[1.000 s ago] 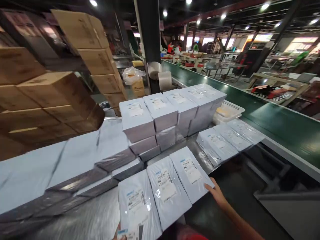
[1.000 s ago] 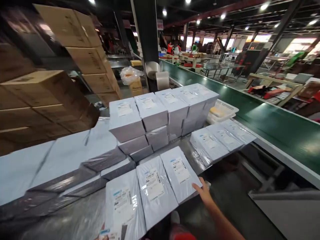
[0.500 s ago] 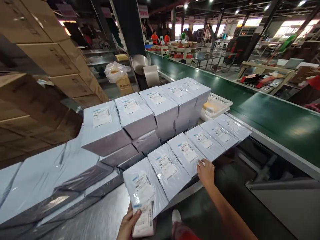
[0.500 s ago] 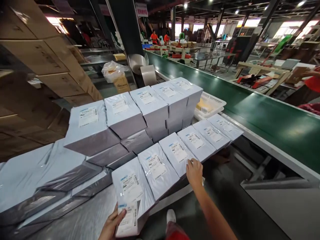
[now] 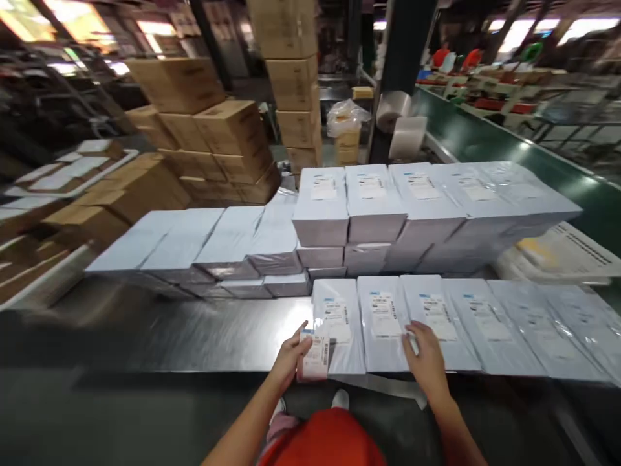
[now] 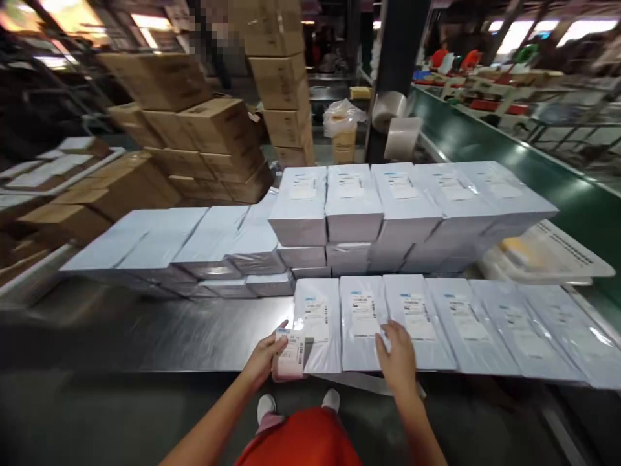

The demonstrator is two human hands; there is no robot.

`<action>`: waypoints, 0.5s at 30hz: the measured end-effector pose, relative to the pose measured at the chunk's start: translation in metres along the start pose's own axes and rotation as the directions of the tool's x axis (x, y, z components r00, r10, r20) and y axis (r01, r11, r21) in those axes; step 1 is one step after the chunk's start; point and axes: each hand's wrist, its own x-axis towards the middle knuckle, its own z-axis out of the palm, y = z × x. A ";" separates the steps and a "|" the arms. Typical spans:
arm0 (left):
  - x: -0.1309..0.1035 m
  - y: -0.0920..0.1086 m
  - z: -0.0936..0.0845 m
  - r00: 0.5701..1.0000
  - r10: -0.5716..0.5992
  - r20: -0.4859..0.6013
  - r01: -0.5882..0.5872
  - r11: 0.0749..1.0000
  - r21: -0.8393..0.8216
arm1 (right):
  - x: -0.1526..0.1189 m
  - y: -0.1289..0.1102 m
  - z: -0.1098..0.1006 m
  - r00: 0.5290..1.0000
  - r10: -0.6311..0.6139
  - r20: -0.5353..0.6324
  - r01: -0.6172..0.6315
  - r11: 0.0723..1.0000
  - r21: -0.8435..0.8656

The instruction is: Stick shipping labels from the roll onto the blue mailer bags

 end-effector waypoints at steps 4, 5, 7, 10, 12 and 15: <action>-0.033 0.022 -0.050 0.988 0.092 -0.124 -0.091 0.996 0.017 | -0.006 -0.086 0.036 0.969 -0.134 0.206 0.061 0.943 0.328; -0.043 0.029 -0.065 0.980 0.119 -0.161 -0.115 0.993 0.036 | -0.011 -0.108 0.044 0.957 -0.156 0.246 0.053 0.923 0.381; -0.061 0.046 -0.092 0.956 0.183 -0.228 -0.165 0.982 0.095 | -0.020 -0.153 0.058 0.928 -0.188 0.321 0.009 0.874 0.485; -0.081 0.074 -0.119 0.935 0.255 -0.248 -0.209 0.958 0.198 | -0.023 -0.223 0.073 0.875 -0.264 0.406 -0.045 0.791 0.611; -0.088 0.092 -0.129 0.937 0.281 -0.208 -0.228 0.942 0.246 | -0.016 -0.272 0.079 0.866 -0.304 0.396 -0.039 0.750 0.661; -0.091 0.117 -0.137 0.945 0.301 -0.130 -0.258 0.927 0.272 | 0.006 -0.341 0.085 0.909 -0.226 0.351 -0.087 0.721 0.688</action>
